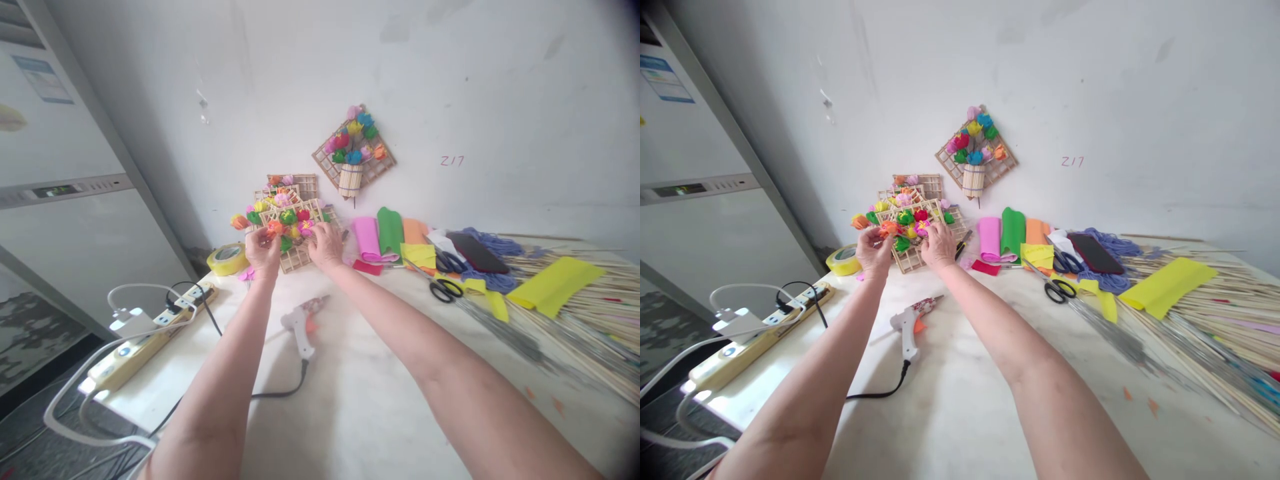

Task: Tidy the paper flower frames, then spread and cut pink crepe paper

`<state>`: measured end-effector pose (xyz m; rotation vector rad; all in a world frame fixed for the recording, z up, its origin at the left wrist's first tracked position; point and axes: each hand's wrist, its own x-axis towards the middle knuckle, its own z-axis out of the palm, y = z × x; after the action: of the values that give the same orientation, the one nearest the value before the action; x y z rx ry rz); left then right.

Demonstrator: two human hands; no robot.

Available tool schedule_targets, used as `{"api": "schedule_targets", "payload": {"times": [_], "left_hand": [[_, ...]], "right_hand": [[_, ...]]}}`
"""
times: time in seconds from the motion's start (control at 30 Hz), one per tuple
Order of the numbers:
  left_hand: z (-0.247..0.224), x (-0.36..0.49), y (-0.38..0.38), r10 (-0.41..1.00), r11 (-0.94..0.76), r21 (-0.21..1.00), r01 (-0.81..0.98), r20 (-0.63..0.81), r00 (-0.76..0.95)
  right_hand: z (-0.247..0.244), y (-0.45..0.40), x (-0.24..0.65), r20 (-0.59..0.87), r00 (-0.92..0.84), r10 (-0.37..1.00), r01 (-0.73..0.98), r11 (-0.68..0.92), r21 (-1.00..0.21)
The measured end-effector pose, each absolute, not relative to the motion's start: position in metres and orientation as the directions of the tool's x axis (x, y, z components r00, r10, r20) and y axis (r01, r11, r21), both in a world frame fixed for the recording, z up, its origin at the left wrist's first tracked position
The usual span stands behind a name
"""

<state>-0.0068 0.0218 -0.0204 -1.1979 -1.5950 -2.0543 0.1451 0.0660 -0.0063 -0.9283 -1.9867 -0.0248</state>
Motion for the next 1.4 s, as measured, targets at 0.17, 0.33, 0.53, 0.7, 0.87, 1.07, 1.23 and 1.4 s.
{"api": "schedule_targets", "payload": {"times": [0.17, 0.33, 0.53, 0.7, 0.87, 1.07, 1.23, 1.4], "left_hand": [[-0.014, 0.001, 0.019, 0.243, -0.398, 0.689, 0.606, 0.716, -0.655], [-0.005, 0.004, 0.019, 0.221, -0.406, 0.658, 0.634, 0.744, -0.630], [0.003, 0.004, 0.023, 0.243, -0.368, 0.598, 0.713, 0.801, -0.546], [0.009, 0.007, 0.019, 0.240, -0.375, 0.532, 0.759, 0.847, -0.474], [0.006, 0.001, 0.008, 0.176, -0.372, 0.525, 0.765, 0.850, -0.497], [-0.007, -0.016, 0.010, 0.172, -0.257, 0.638, 0.726, 0.769, -0.615], [-0.003, -0.013, 0.018, 0.295, -0.142, 0.547, 0.825, 0.819, -0.492], [0.010, -0.004, 0.028, 0.426, -0.123, 0.438, 0.891, 0.834, -0.351]], "right_hand": [[0.007, 0.060, 0.133, 0.671, -0.406, 0.620, 0.634, 0.720, -0.282], [0.027, 0.053, 0.111, 0.520, -0.466, 0.716, 0.694, 0.660, -0.288], [0.042, 0.059, 0.101, 0.542, -0.471, 0.695, 0.681, 0.678, -0.277], [0.046, 0.068, 0.103, 0.535, -0.515, 0.669, 0.640, 0.716, -0.279], [0.065, 0.068, 0.100, 0.598, -0.477, 0.643, 0.536, 0.753, -0.382], [0.096, 0.086, 0.112, 0.722, -0.272, 0.636, 0.393, 0.758, -0.520], [0.109, 0.101, 0.132, 0.738, -0.131, 0.662, 0.407, 0.715, -0.569], [0.109, 0.102, 0.135, 0.732, -0.131, 0.669, 0.466, 0.693, -0.550]]}}
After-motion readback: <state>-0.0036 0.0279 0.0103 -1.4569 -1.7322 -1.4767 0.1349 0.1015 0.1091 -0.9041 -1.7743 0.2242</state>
